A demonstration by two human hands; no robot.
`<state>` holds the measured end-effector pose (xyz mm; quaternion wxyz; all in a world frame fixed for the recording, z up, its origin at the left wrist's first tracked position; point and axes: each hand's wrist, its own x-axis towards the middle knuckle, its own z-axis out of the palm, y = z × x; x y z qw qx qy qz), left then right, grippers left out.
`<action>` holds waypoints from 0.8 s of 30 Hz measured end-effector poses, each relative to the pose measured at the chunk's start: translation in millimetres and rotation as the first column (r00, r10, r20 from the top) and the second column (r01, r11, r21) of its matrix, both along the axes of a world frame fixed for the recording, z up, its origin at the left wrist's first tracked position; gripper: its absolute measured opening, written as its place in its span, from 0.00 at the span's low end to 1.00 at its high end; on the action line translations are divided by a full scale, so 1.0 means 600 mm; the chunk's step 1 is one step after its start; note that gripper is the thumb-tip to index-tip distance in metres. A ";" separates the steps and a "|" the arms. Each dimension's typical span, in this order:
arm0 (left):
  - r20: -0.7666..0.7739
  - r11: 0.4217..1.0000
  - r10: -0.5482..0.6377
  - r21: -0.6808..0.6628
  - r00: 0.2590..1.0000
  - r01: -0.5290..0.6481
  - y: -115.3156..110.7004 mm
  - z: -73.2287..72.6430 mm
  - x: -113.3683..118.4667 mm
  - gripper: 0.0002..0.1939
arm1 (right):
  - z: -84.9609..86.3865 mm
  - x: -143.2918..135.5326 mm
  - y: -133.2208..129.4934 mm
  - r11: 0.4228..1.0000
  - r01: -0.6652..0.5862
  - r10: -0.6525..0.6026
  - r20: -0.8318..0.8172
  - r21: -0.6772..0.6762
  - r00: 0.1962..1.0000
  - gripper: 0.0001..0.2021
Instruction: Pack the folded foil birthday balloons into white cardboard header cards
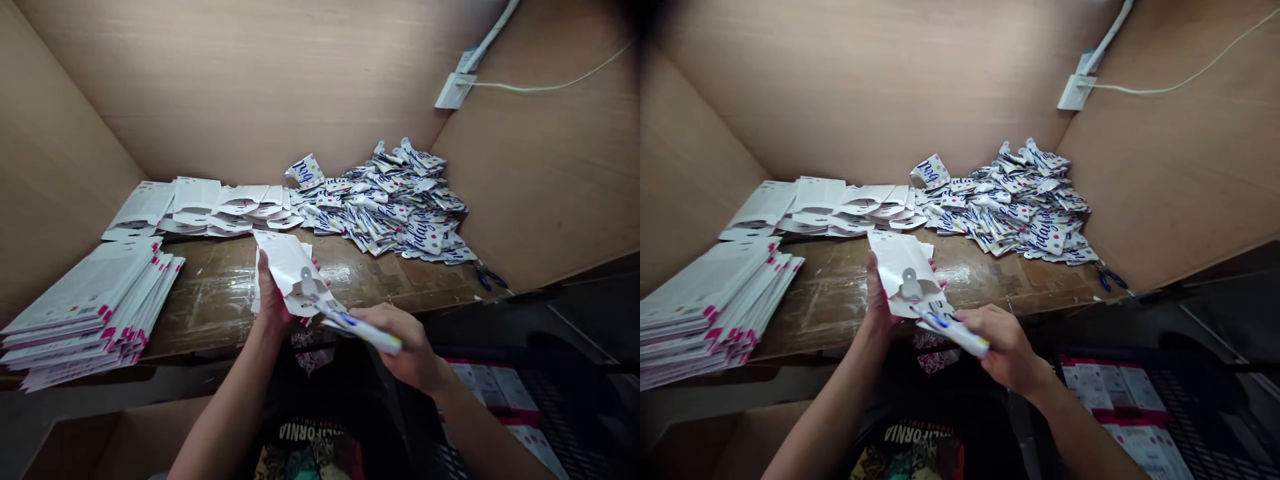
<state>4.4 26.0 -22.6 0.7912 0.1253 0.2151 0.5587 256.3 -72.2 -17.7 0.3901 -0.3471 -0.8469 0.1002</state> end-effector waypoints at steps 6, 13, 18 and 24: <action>-0.067 0.999 -0.001 -0.042 0.998 -0.002 -0.014 0.008 0.038 0.46 | 0.075 -0.078 0.007 0.985 0.127 -0.169 0.475 0.120 0.863 0.07; -0.034 0.997 0.007 -0.079 0.999 -0.009 -0.023 0.015 0.044 0.46 | -0.002 -0.135 0.035 0.940 0.153 -0.231 0.240 0.305 0.943 0.08; 0.023 0.993 0.099 -0.067 0.995 -0.097 -0.016 0.008 0.031 0.44 | -0.033 -0.159 0.044 0.901 0.329 -0.374 0.120 0.283 0.920 0.12; 0.035 0.964 0.189 -0.199 0.981 -0.179 -0.020 0.003 0.026 0.41 | -0.012 -0.175 0.003 0.999 0.032 -0.033 0.241 0.007 0.970 0.33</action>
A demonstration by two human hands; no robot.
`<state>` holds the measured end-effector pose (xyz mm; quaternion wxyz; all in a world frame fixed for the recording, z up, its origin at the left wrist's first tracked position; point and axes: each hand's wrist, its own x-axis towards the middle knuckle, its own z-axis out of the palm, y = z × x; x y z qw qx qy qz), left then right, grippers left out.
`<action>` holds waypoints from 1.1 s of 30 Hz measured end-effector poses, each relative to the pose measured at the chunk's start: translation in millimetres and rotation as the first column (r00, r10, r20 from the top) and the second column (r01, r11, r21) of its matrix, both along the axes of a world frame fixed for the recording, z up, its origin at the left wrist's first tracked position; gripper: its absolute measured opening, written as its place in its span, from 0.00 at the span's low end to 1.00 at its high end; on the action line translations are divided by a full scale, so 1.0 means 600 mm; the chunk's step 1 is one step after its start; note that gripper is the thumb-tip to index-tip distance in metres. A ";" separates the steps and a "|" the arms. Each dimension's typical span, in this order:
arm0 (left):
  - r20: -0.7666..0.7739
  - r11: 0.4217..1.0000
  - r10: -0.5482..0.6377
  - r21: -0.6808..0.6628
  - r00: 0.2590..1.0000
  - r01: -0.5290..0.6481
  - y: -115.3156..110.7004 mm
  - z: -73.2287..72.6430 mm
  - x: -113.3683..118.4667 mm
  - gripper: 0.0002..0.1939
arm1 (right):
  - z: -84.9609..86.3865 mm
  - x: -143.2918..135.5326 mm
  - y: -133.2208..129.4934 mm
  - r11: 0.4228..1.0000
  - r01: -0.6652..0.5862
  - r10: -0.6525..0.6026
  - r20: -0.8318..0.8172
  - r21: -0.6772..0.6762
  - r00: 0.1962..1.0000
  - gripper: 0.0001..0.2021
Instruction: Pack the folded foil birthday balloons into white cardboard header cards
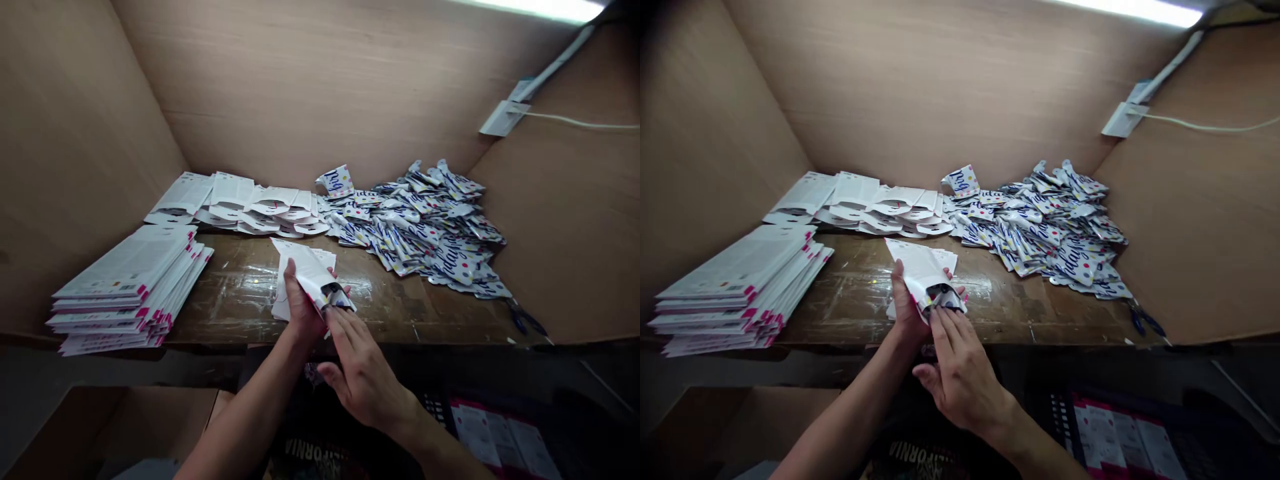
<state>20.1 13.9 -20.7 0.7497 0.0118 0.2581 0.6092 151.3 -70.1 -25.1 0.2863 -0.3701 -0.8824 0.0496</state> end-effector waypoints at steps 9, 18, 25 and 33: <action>-0.984 0.984 0.163 0.167 0.078 0.057 0.041 -0.054 -0.090 0.49 | 0.065 -0.102 0.298 0.963 0.247 -0.242 -0.058 0.109 0.969 0.21; -0.941 0.994 0.012 -0.024 -0.337 0.104 0.076 -0.106 -0.185 0.20 | 0.110 -0.207 0.389 0.993 -0.116 0.114 0.059 0.036 0.992 0.16; -0.979 0.983 0.182 0.178 0.096 -0.053 0.064 -0.105 -0.210 0.12 | -0.048 -0.012 0.215 0.924 0.239 -0.333 -0.324 -0.297 0.886 0.15; -0.663 0.964 0.253 0.233 0.704 -0.128 0.031 -0.055 -0.143 0.16 | -0.077 -0.010 0.115 0.571 -0.419 -0.497 -0.703 -0.706 0.509 0.30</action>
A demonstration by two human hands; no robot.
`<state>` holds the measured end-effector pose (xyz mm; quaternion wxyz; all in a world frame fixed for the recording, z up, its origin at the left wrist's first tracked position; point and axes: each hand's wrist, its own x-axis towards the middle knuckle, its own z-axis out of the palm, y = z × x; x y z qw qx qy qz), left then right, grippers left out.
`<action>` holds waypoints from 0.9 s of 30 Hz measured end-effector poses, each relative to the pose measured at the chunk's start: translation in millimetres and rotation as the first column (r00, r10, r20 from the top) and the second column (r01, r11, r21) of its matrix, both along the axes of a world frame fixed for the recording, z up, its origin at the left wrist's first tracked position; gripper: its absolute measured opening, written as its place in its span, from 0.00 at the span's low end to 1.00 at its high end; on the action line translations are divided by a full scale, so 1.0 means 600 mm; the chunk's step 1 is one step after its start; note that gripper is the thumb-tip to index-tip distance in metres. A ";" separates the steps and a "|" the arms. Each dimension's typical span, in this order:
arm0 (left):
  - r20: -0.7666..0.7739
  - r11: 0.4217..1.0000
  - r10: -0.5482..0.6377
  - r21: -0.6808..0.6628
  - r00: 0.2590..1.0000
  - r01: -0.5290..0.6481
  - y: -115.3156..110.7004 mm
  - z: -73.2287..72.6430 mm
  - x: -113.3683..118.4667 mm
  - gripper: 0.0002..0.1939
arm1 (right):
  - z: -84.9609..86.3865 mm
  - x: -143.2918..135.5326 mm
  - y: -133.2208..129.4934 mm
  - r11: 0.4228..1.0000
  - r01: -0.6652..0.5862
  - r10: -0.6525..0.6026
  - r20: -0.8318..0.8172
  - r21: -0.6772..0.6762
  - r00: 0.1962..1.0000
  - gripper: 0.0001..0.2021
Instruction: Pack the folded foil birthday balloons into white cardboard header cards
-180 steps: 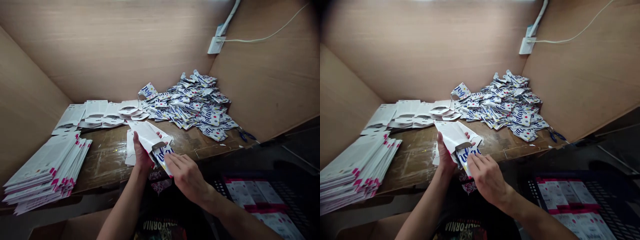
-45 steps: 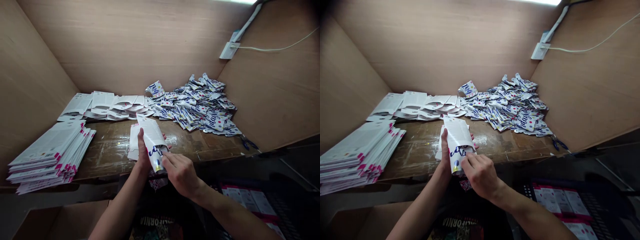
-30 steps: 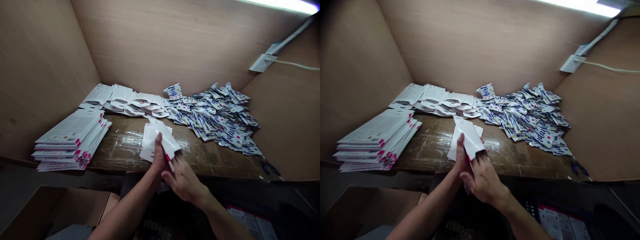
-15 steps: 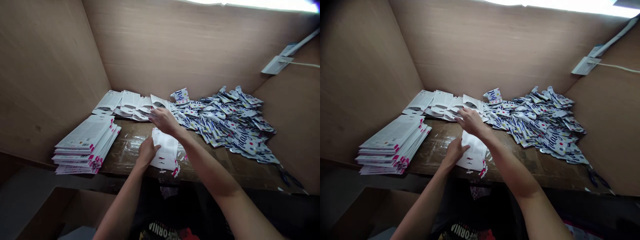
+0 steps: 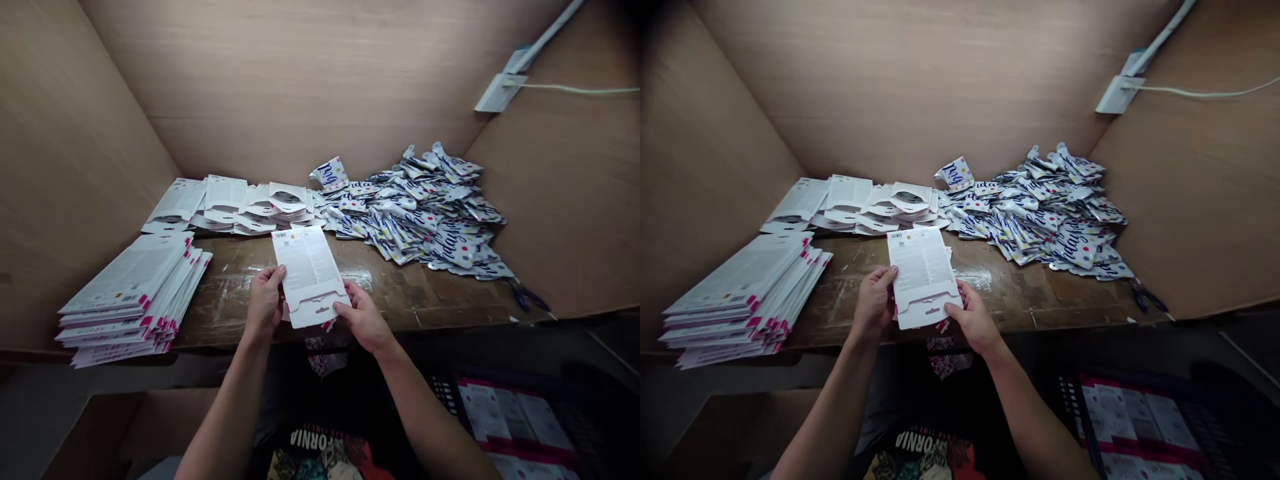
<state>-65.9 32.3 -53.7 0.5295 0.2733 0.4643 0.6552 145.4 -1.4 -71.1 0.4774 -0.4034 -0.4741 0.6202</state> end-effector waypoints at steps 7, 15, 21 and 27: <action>0.542 0.874 -0.438 0.068 0.717 0.482 -0.039 -0.009 0.071 0.35 | 0.000 0.015 -0.045 0.998 0.054 -0.050 0.110 -0.030 0.993 0.25; 0.533 0.829 -0.540 0.204 0.651 0.520 -0.023 0.029 0.107 0.47 | 0.015 0.140 0.034 0.832 0.023 -0.455 0.657 0.555 0.602 0.24; 0.547 0.848 -0.525 0.279 0.652 0.449 -0.010 0.045 0.094 0.47 | 0.028 0.270 0.180 0.683 0.000 -0.717 0.671 0.730 0.187 0.17; 0.572 0.864 -0.499 0.267 0.652 0.427 -0.015 0.035 0.074 0.49 | 0.009 0.227 0.066 0.696 -0.328 -0.606 0.768 0.639 0.208 0.10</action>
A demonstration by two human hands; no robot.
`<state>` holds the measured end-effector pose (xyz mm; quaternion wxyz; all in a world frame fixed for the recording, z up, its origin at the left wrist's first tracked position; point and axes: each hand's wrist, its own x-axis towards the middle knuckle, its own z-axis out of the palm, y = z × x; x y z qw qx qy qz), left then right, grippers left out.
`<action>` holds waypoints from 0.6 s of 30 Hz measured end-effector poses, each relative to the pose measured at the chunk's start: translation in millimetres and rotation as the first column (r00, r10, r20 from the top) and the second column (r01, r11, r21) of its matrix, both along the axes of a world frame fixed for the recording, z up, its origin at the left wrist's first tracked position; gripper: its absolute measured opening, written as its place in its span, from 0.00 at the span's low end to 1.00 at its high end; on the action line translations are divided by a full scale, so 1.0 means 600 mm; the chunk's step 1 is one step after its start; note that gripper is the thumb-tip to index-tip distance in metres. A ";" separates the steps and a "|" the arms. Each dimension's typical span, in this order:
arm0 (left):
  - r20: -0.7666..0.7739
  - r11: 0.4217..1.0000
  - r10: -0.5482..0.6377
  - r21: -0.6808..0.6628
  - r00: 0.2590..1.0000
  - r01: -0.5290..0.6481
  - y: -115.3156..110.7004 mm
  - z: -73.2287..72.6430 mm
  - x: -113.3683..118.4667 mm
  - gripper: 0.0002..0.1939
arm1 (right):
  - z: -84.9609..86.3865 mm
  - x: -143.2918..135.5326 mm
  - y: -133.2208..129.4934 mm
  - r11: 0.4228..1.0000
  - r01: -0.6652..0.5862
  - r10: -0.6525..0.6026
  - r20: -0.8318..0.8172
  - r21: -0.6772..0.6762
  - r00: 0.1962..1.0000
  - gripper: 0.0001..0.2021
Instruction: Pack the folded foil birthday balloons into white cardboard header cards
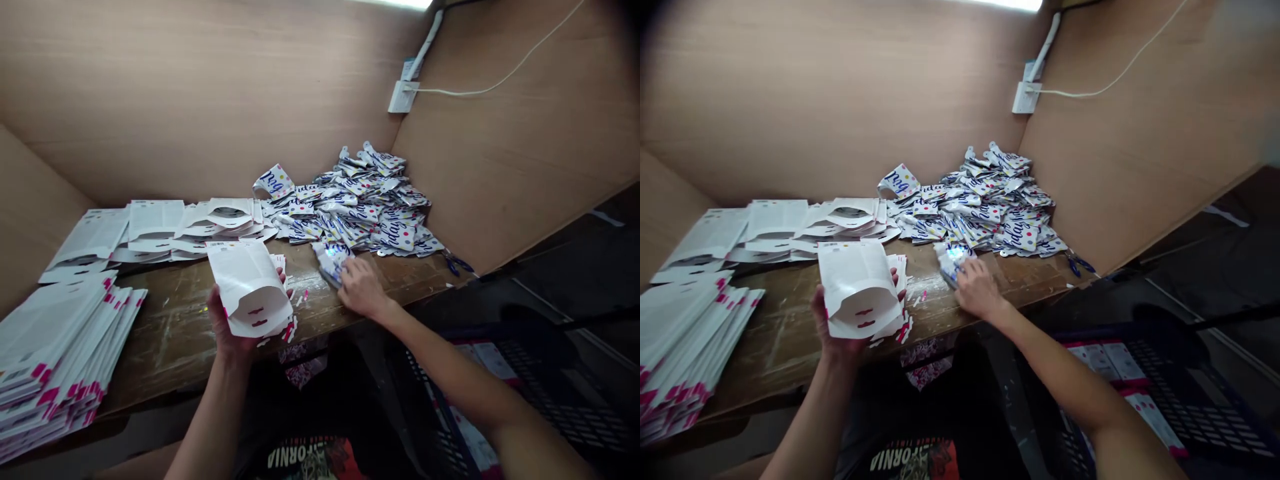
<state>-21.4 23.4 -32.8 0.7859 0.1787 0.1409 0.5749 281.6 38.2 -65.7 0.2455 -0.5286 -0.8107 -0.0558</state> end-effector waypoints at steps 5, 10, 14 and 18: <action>-0.015 0.999 0.044 -0.013 0.999 -0.044 0.007 -0.005 -0.007 0.46 | -0.055 -0.008 -0.112 0.952 -0.243 0.274 0.164 -0.187 0.948 0.34; -0.070 0.995 0.070 -0.068 0.995 -0.075 0.013 0.001 0.007 0.42 | -0.038 0.006 -0.145 0.956 -0.294 0.293 -0.119 0.007 0.949 0.29; -0.070 0.992 0.082 -0.088 0.994 -0.088 0.007 0.004 0.036 0.38 | 0.045 -0.057 -0.172 0.959 -0.235 0.270 -0.268 0.156 0.925 0.33; -0.078 0.992 0.104 -0.069 0.991 -0.110 -0.010 0.006 0.073 0.36 | 0.089 -0.154 -0.174 0.967 -0.217 0.228 -0.070 0.133 0.971 0.27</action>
